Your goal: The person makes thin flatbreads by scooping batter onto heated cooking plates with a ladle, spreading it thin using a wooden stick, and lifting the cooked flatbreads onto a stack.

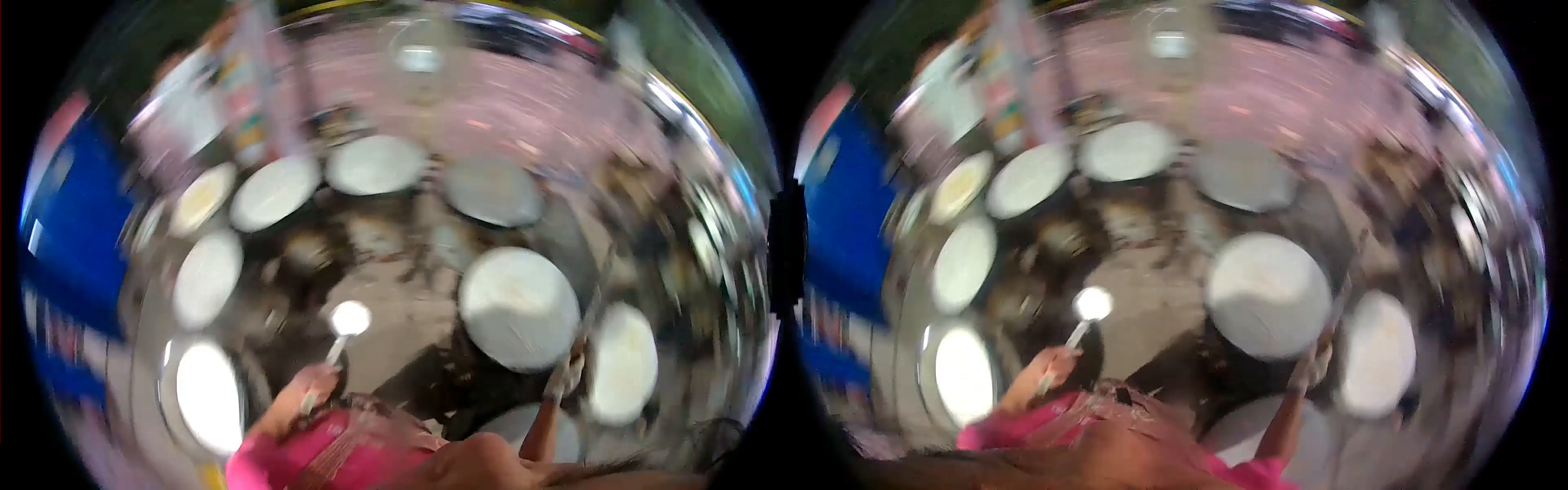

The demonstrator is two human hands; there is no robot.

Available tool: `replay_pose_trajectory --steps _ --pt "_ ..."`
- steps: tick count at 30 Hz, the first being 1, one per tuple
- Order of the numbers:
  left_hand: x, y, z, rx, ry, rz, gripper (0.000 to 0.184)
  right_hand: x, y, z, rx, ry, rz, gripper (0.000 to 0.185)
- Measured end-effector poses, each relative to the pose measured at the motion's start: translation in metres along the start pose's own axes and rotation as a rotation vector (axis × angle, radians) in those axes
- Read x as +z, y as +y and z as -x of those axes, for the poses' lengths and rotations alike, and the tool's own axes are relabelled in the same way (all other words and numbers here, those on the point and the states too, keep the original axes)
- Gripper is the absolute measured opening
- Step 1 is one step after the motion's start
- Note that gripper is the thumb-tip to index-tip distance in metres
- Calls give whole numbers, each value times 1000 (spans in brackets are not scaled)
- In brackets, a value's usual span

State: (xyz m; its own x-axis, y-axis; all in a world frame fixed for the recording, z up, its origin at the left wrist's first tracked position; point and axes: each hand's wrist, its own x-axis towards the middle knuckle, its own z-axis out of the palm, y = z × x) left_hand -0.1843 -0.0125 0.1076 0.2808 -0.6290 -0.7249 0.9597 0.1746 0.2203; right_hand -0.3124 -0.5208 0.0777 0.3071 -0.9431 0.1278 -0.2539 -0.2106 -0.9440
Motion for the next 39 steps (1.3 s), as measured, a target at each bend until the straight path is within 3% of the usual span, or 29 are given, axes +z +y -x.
replay_pose_trajectory --steps 1,2,3,4,6,8,10,11,12,15,16,17,20,21,22,24,25,26,27,30,31,32,36,39 --pt "-14 -6 10 48 -5 97 26 41 52 -8 -94 -72 -46 32" --pt "-24 -15 26 127 24 134 27 73 13 13 284 -283 -105 24" --pt "-45 -26 33 168 -3 367 28 112 29 24 269 -485 -244 23" --pt "-65 -37 43 196 -53 579 30 149 16 41 314 -525 70 23" --pt "-77 -73 87 361 -103 788 25 200 4 86 -106 -764 -208 28" --pt "-115 -104 129 618 -116 806 8 263 -25 167 -185 -1113 -241 32" --pt "-144 -142 176 886 -46 646 22 298 -80 252 -431 -1369 135 28" --pt "-172 -157 189 1000 -65 544 34 316 -103 295 -669 -1446 194 30" --pt "-185 -164 210 1064 71 473 45 330 -125 338 -907 -1514 251 31" --pt "-308 -192 258 1036 340 525 66 342 -201 515 -1264 -1634 526 39" --pt "-355 -201 261 1060 280 460 65 338 -223 566 -1337 -1713 633 38" --pt "-387 -202 263 992 412 549 63 338 -229 612 -1465 -1718 717 34" --pt "-486 -207 240 871 680 649 54 355 -174 712 -1895 -1784 882 22" --pt "-514 -208 235 812 754 613 51 349 -169 732 -1983 -1773 806 19" --pt "-531 -208 234 739 797 575 48 335 -192 743 -2011 -1776 712 21" --pt "-549 -209 230 599 786 520 42 327 -224 741 -1730 -1854 870 27" --pt "-551 -208 227 546 755 508 39 327 -206 733 -1662 -1749 954 34" --pt "-549 -208 226 519 700 539 36 332 -170 722 -1534 -1789 1022 35" --pt "-542 -208 225 504 629 626 33 327 -138 714 -1577 -1819 1003 36" --pt "-500 -191 253 487 397 1204 15 276 -116 705 -1383 -1858 930 41" --pt "-474 -178 283 450 253 1418 25 260 -117 693 -1350 -1848 908 42" --pt "-456 -175 308 482 118 1420 31 249 -122 685 -1322 -1838 874 44" --pt "-341 -141 426 878 125 1091 18 210 -176 681 -1332 -1683 496 46" --pt "-268 -125 502 1053 149 920 7 214 -228 698 -1382 -1491 119 34"
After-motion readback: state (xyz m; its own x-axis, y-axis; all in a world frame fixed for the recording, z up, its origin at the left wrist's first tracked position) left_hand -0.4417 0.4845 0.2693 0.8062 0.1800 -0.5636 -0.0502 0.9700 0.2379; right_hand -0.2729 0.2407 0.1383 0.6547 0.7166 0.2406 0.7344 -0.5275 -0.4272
